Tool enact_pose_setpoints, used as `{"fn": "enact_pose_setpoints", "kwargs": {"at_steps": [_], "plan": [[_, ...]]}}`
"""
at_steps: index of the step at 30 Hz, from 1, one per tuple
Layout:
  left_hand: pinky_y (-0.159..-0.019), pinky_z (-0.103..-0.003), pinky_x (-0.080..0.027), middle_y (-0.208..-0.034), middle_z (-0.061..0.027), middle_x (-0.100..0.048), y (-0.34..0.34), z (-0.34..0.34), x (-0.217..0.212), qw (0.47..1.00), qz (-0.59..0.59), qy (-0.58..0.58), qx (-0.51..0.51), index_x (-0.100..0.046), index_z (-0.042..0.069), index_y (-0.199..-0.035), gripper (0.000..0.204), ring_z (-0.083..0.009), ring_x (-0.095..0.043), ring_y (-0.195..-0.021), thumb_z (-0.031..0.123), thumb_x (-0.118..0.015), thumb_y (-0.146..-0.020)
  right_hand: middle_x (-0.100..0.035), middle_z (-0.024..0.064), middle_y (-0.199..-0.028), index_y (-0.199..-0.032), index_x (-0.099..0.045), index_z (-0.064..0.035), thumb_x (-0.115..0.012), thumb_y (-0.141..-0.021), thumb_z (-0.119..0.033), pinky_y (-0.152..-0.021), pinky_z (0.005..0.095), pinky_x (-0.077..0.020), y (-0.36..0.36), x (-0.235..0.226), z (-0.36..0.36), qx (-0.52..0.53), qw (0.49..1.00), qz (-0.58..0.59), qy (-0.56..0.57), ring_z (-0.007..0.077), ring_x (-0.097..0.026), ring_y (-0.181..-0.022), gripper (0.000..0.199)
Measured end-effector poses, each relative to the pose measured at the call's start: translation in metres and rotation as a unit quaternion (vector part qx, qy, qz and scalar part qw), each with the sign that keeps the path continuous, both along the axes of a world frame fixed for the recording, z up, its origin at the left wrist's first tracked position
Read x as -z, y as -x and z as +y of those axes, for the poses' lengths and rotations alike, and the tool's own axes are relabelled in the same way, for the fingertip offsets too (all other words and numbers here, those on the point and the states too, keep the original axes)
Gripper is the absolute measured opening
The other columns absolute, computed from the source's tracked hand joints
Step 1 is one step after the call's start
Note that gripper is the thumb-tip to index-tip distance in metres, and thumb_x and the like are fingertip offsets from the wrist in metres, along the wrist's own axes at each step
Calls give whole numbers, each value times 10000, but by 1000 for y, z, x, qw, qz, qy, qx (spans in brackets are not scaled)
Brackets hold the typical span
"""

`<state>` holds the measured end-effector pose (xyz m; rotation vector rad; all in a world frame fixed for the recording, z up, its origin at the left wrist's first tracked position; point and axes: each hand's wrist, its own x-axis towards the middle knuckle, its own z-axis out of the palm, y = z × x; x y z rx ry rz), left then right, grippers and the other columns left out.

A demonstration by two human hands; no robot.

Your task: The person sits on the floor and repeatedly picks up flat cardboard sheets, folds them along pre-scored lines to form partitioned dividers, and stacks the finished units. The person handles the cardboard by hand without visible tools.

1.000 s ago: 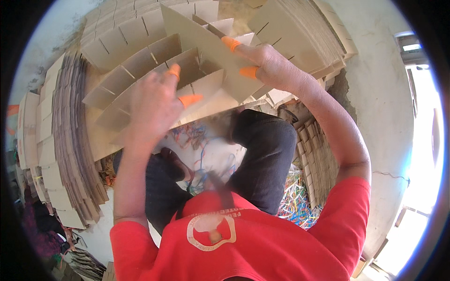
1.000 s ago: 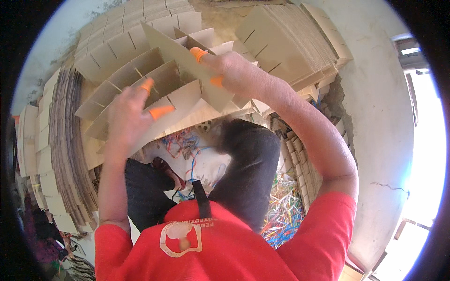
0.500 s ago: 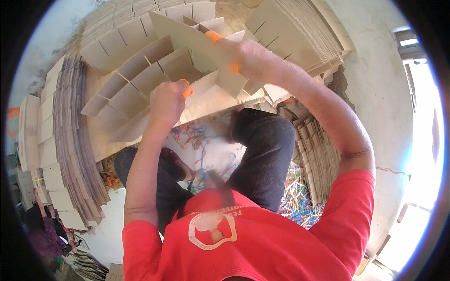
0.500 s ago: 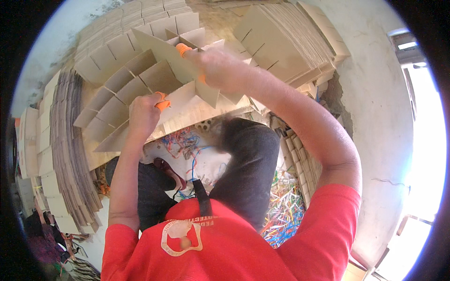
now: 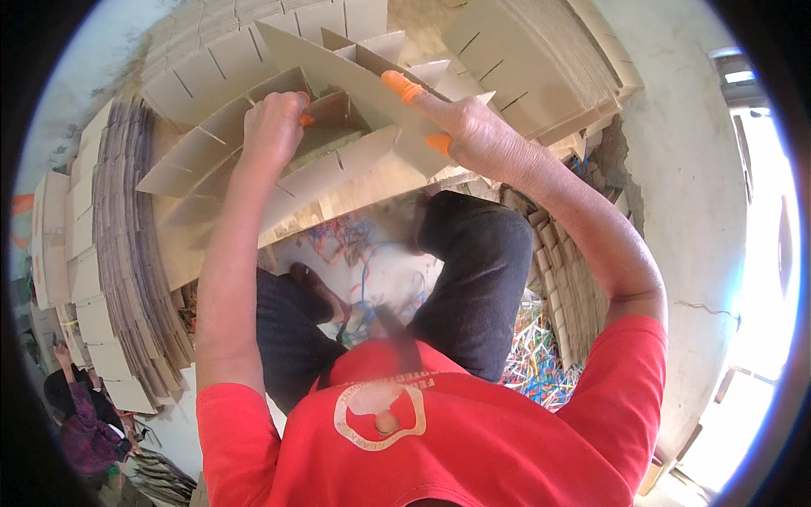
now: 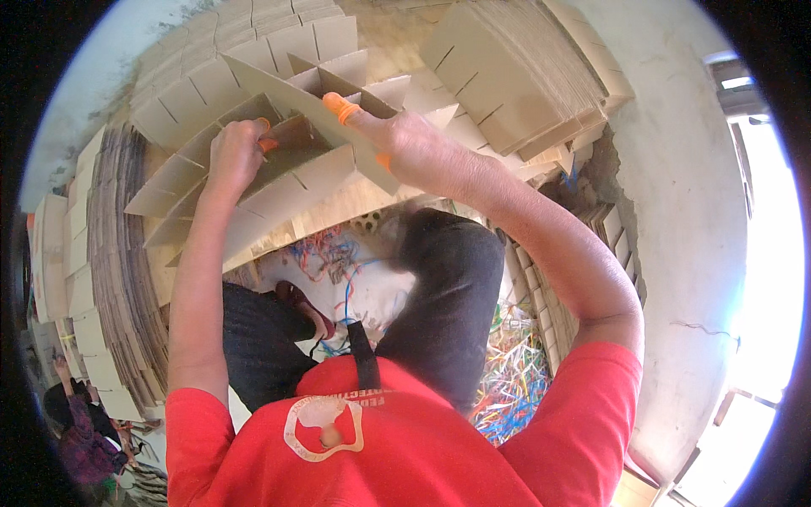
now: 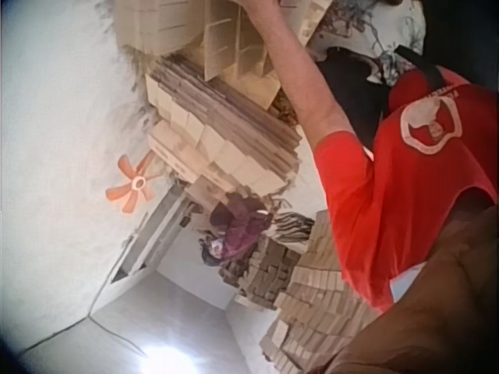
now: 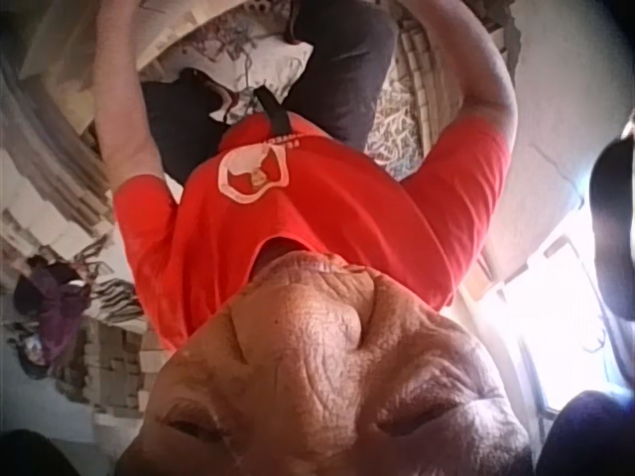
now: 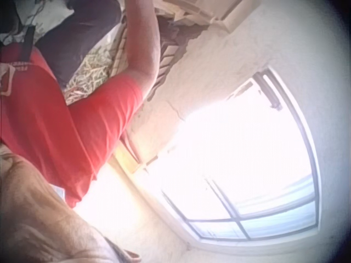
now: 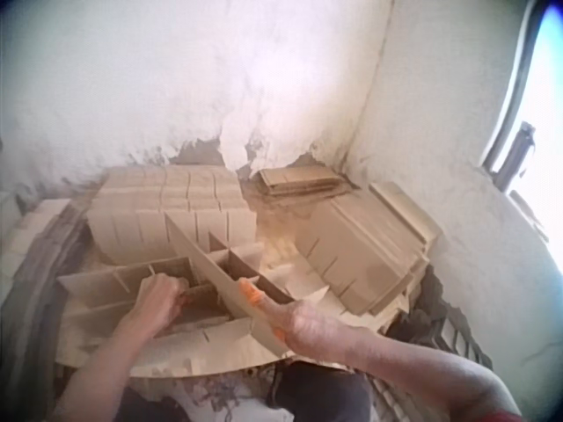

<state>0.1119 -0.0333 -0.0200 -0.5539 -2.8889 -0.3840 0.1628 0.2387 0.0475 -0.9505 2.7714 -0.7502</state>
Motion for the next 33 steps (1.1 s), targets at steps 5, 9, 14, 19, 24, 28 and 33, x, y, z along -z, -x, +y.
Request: {"fn": "enact_pose_setpoints", "kwargs": {"at_steps": [5,9,14,19,24,28,33], "plan": [[-649,-475,-516,-779,-219,-652,-6,1,1,1000,-1,-16,18,-625,7,-742,48,-400,-653,-774,-17,-666,-746,-674,170,-934,-1520,-289,-168,-620,-796,105,-694,374,-547,1,-7,-5,11,999,-42,-31,298,-662,-716,842],[-656,-486,-514,-776,-227,-647,-5,-2,1,999,5,-39,23,-621,-1,-734,58,-404,-649,-778,-24,-675,-735,-679,165,-979,-1515,-305,-157,-629,-775,114,-762,369,-544,0,-6,-8,25,999,-34,33,302,-673,-788,852],[-658,-485,-511,-767,-236,-634,-1,-3,4,998,16,-50,22,-615,-10,-717,74,-409,-640,-785,-26,-685,-735,-683,131,-1078,-1486,-361,-135,-619,-786,104,-814,344,-546,1,3,-1,1,997,-11,81,281,-683,-861,784],[-669,-486,-502,-779,-234,-634,0,-5,-1,998,-33,-52,25,-606,-25,-734,75,-418,-631,-795,-27,-681,-740,-681,99,-1051,-1492,-342,-148,-561,-803,101,-659,318,-571,15,-13,-12,70,983,-171,16,207,-690,-816,765],[-666,-494,-472,-787,-252,-608,1,-7,-4,996,-57,-65,5,-605,-15,-785,130,-436,-607,-794,44,-717,-760,-666,100,-978,-1512,-284,-167,-509,-799,102,-503,307,-526,43,-21,-15,9,989,-142,-43,178,-660,-717,795],[-691,-496,-497,-802,-247,-634,-13,11,-23,983,136,-117,29,-613,-12,-786,50,-422,-623,-814,16,-653,-776,-651,100,-954,-1507,-294,-165,-520,-797,94,-546,334,-524,44,9,-15,-65,998,25,-10,186,-644,-727,789],[-683,-465,-508,-777,-217,-650,-51,39,-26,995,-12,-94,38,-663,12,-879,123,-389,-642,-768,81,-696,-783,-649,127,-948,-1505,-308,-168,-540,-804,52,-604,370,-523,41,9,-16,-34,998,-31,-35,249,-645,-749,770]]}}
